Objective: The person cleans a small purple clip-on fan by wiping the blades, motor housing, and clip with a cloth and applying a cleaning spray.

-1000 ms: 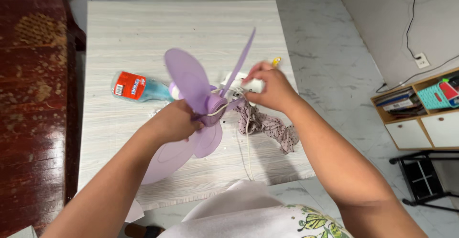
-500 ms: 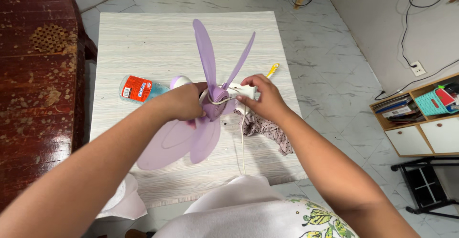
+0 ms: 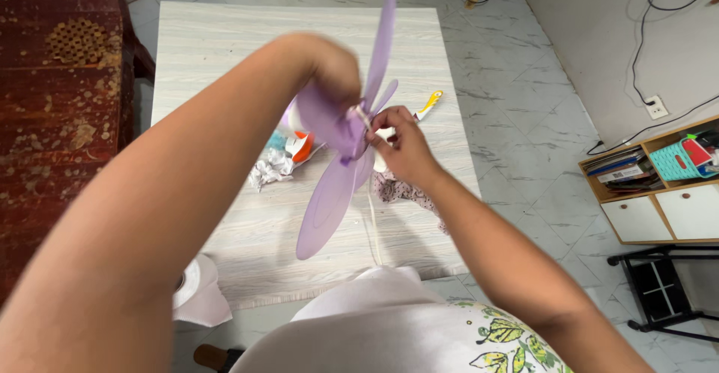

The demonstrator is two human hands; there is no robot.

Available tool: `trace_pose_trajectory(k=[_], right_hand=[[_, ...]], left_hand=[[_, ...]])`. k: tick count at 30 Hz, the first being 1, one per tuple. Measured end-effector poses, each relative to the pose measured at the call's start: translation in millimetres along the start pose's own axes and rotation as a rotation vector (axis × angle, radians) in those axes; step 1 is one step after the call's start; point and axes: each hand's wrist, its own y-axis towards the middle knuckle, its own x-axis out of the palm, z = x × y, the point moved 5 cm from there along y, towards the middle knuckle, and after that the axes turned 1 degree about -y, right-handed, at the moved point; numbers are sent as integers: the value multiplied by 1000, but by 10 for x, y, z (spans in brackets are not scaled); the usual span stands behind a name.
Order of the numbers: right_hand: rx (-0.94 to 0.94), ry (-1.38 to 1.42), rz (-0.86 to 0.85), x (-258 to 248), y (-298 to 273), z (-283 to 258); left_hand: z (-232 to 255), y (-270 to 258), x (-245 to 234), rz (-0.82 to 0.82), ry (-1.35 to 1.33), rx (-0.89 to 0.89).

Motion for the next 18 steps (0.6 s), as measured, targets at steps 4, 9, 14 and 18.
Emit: trace_pose_trajectory(k=[4,9,14,18], right_hand=[[20,84,-20,-62,35,207],[209,151,61,-85,131,388],[182,-35,36,-90,158,397],[175,33,12,-188,247,545]], left_hand=[[-59,-42,26,72,-1454,-241],[-224,-49,583,351,-1905,310],[204,-130,1625,534,-1233,-89],[252,-142,1480,422,-1196,-152]])
